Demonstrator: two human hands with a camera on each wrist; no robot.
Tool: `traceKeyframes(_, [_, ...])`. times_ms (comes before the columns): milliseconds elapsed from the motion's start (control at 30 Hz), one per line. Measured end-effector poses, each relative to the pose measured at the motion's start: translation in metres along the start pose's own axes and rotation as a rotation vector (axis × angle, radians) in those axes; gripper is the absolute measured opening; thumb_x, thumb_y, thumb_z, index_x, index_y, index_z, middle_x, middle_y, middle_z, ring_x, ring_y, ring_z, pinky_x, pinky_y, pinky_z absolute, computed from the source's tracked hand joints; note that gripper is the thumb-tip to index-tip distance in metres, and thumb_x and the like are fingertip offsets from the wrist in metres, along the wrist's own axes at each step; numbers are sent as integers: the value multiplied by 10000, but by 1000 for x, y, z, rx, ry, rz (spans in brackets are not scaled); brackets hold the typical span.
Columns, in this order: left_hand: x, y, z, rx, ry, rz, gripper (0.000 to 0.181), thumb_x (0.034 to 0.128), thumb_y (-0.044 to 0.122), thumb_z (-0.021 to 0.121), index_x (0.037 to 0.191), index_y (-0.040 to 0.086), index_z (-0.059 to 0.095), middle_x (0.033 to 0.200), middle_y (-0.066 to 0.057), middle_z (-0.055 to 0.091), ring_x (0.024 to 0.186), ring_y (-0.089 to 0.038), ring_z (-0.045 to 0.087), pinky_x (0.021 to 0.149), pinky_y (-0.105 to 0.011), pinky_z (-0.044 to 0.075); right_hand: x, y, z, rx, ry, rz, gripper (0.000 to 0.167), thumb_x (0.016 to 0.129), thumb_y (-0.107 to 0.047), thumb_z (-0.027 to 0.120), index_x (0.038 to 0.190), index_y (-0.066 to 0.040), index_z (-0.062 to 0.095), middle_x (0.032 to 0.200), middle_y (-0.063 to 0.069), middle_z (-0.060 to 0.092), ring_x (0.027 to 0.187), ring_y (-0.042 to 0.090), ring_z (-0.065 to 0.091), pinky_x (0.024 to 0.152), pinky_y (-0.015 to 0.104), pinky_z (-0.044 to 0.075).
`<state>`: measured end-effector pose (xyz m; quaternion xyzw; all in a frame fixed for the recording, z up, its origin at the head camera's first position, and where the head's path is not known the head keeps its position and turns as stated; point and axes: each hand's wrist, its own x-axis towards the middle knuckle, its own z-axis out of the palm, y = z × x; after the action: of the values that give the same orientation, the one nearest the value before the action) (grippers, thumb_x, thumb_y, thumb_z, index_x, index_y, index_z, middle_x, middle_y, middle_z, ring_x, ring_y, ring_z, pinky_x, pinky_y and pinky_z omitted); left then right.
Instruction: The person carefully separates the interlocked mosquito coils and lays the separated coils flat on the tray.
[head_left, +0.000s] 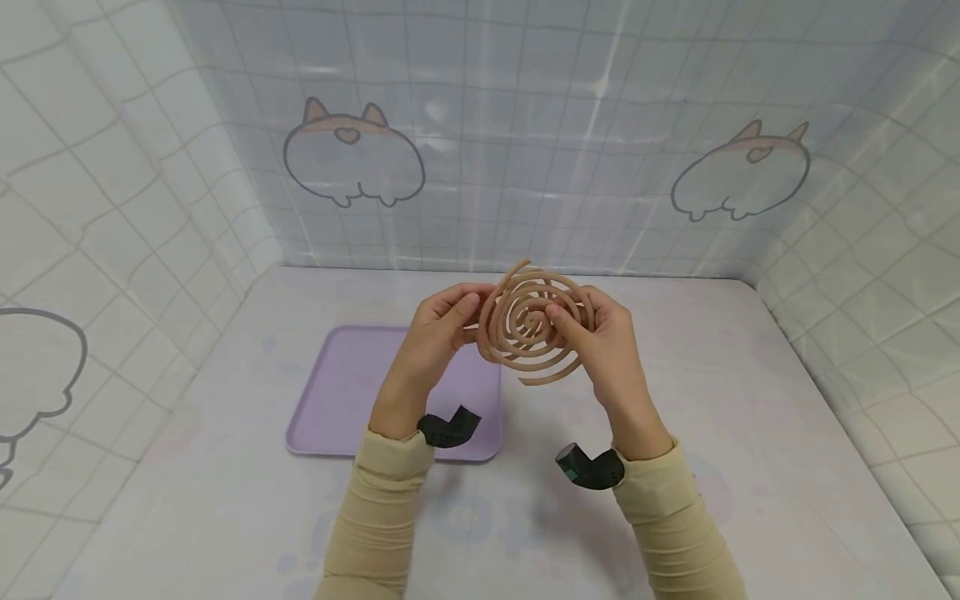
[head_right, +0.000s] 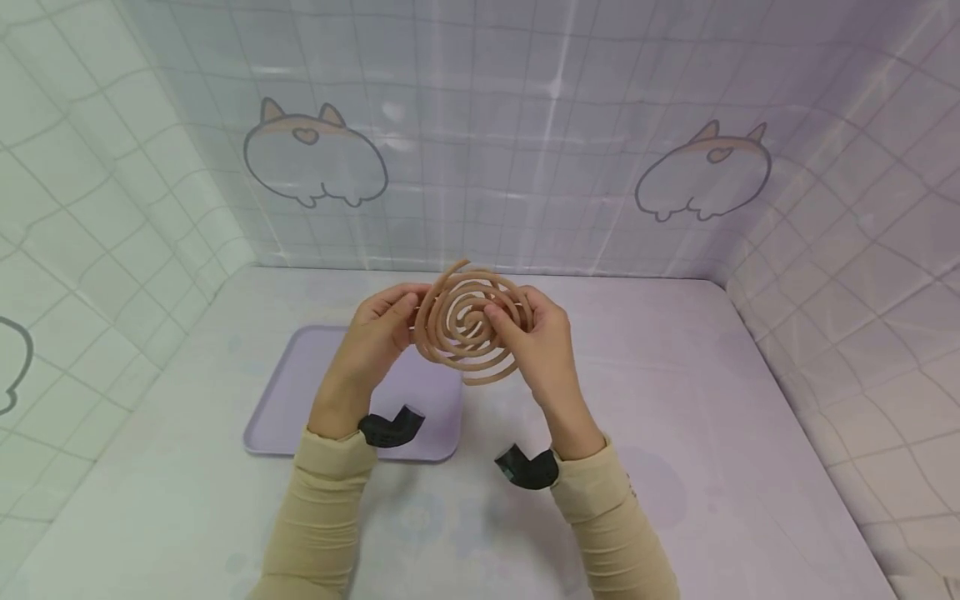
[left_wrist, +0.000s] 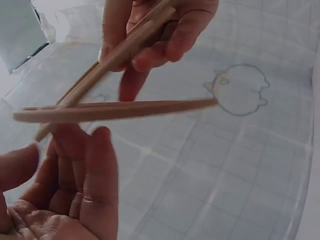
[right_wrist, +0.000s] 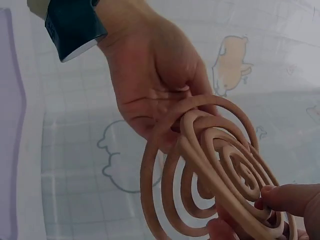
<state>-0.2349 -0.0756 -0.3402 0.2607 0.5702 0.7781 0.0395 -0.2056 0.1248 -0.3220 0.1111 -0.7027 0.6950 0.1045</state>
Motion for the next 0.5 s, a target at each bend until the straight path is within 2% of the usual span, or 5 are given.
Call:
traceKeyframes(100, [3, -2, 0, -49, -4, -18, 165, 933, 104, 540, 1069, 38, 606, 977, -46, 609, 845, -163, 594, 678, -275, 511, 0, -1, -1, 32, -21, 8, 210, 875, -106, 633, 981, 65, 573, 784, 27, 668, 628, 139, 624, 594, 298, 544])
traceKeyframes(167, [6, -3, -1, -73, -4, -34, 139, 912, 60, 561, 1035, 91, 621, 954, -48, 592, 809, -155, 585, 651, -260, 502, 0, -2, -1, 34, -34, 7, 208, 877, -105, 629, 979, 67, 568, 779, 37, 655, 614, 136, 617, 587, 300, 544])
traceKeyframes(233, [8, -6, -2, -92, -9, -41, 162, 881, 107, 626, 1042, 91, 615, 958, -59, 573, 804, -158, 575, 646, -251, 489, 0, -2, -1, 29, -43, 5, 209, 880, -102, 624, 981, 72, 566, 766, 48, 639, 597, 132, 606, 580, 296, 543])
traceKeyframes(400, [13, -12, -4, -63, -61, -77, 720, 719, 398, 753, 1263, 26, 463, 1157, -91, 499, 1008, -190, 517, 856, -315, 441, 0, -3, -2, 52, -81, 19, 210, 889, -90, 608, 990, 87, 557, 761, 50, 635, 589, 136, 608, 567, 295, 541])
traceKeyframes(500, [17, -17, -5, -57, -149, -124, 966, 673, 510, 743, 1399, 44, 306, 1321, -110, 413, 1143, -213, 448, 971, -394, 361, -1, -3, -2, 71, -107, 39, 204, 892, -89, 605, 992, 81, 555, 753, 40, 640, 586, 135, 606, 559, 286, 535])
